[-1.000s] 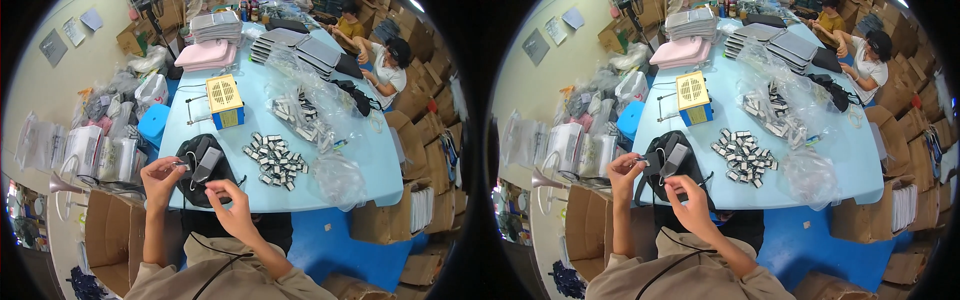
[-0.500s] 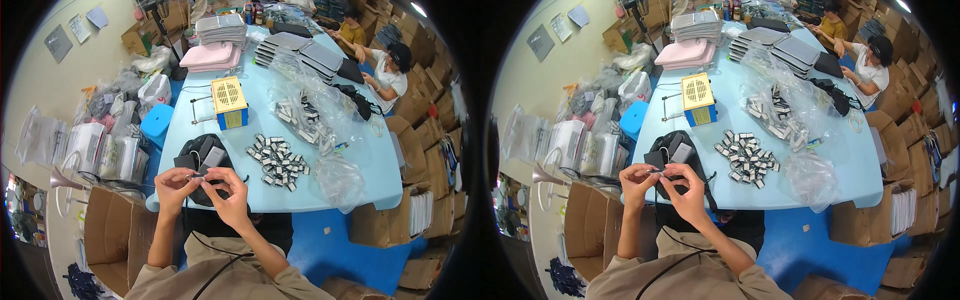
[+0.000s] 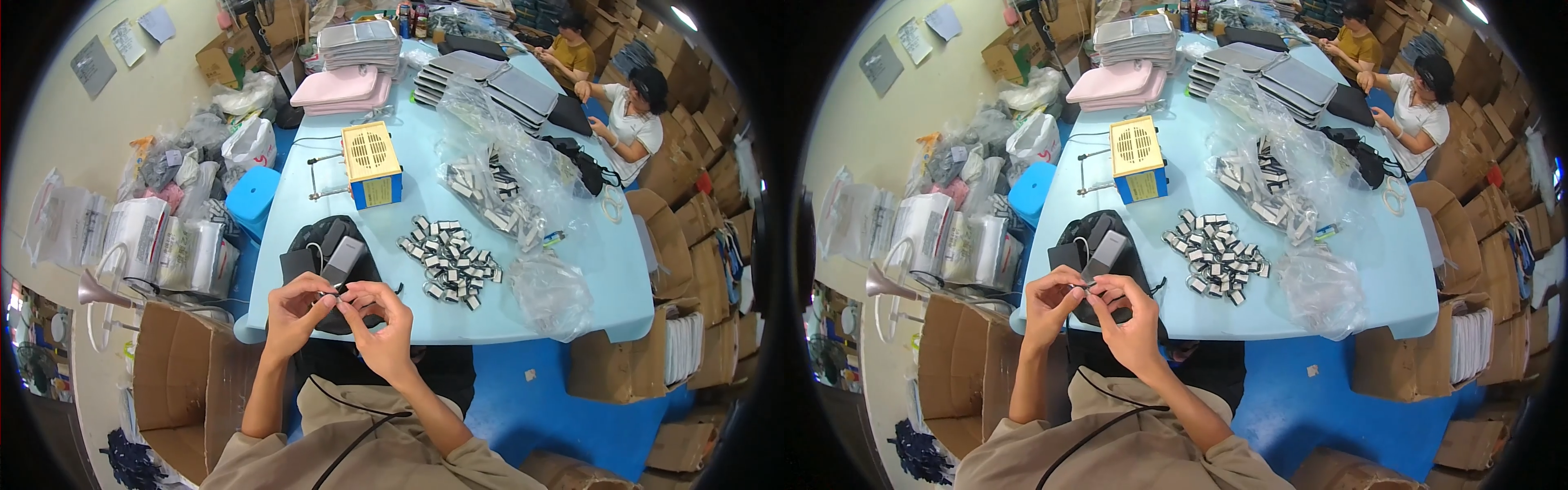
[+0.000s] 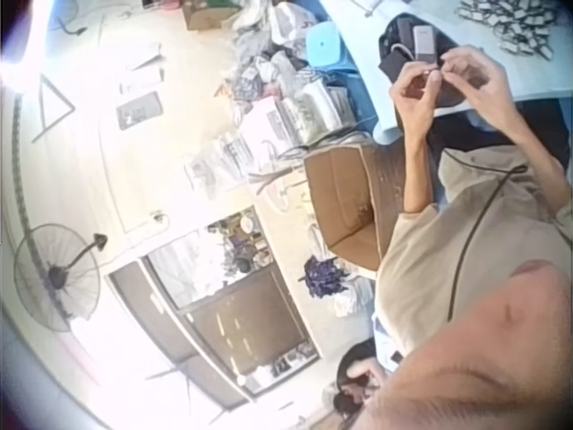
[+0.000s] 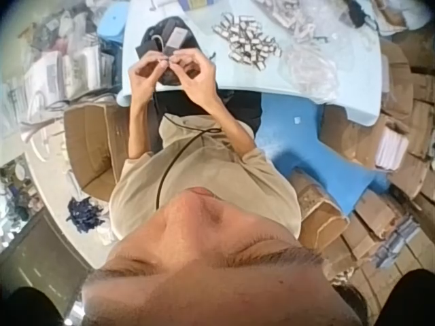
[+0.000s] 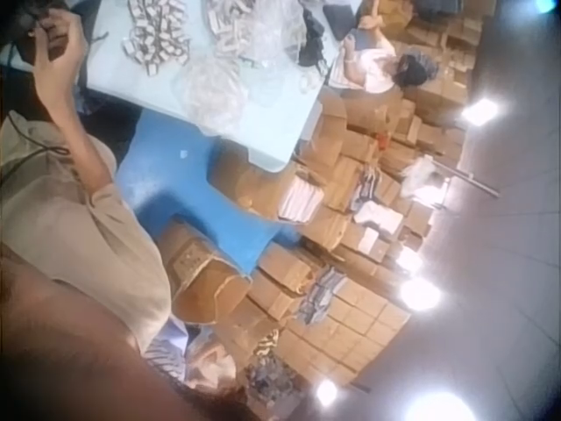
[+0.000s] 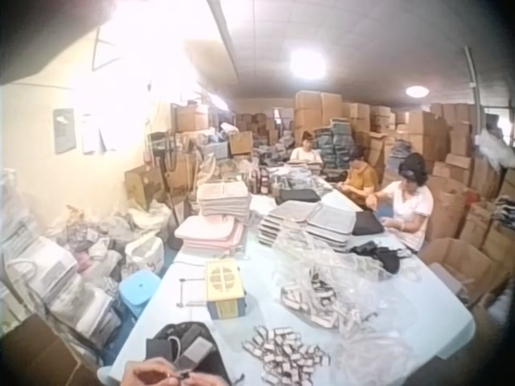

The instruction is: Assembling small metal hardware components using a specialized fixture on a workbench.

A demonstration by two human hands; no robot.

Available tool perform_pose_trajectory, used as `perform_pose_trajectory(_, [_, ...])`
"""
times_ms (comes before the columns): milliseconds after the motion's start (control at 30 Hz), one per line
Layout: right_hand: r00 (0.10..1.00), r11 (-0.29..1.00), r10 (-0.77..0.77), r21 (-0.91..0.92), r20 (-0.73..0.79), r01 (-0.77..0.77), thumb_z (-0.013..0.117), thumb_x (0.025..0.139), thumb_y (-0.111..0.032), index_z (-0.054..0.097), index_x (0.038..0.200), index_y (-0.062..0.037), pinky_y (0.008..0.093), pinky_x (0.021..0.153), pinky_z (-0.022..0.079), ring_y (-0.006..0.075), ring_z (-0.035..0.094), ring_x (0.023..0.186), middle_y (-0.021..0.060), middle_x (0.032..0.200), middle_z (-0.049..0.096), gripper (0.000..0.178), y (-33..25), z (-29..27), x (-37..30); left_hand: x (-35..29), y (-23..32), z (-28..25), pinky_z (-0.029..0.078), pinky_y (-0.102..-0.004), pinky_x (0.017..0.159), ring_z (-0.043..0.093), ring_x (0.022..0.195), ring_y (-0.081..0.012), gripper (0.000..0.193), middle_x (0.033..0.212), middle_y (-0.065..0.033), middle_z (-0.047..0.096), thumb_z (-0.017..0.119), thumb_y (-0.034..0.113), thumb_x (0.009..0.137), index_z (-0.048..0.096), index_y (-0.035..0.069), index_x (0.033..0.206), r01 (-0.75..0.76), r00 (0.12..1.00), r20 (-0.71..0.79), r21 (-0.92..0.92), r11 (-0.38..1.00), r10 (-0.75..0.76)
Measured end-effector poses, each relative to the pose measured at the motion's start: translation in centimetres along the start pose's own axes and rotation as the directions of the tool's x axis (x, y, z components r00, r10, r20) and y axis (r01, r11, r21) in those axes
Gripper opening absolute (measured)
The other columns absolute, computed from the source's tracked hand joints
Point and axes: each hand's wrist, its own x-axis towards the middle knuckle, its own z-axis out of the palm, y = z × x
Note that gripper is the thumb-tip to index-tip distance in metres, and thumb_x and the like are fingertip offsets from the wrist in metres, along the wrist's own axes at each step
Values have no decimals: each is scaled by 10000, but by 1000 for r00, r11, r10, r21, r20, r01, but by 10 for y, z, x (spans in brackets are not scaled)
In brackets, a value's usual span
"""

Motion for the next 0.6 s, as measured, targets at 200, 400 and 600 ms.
perform_pose_trajectory(200, [998,999,0,-38,-60,-3,741,920,-4,665,1167,-4,255,752,557,109,699,907,69,1007,733,259,-8,-3,-9,-4,-6,8,492,-262,829,612,962,-152,73,1012,-88,629,706,8,927,675,-35,977,-83,997,19,158,984,81])
perform_pose_trajectory(400, [998,999,-46,-24,-46,45,713,924,14,674,1122,4,259,698,541,123,691,822,88,1024,736,202,6,-8,-14,-15,-15,12,474,-237,782,609,903,-124,107,1006,-77,644,719,-9,904,703,-35,1007,-26,999,-29,76,997,29])
perform_pose_trajectory(600, [997,998,-28,-62,-77,24,735,906,32,683,1117,-8,244,714,530,84,658,791,58,968,739,221,8,-18,-22,-16,-21,27,494,-248,767,634,889,-143,107,994,-90,672,732,-43,880,734,-41,987,-48,998,-36,75,996,51])
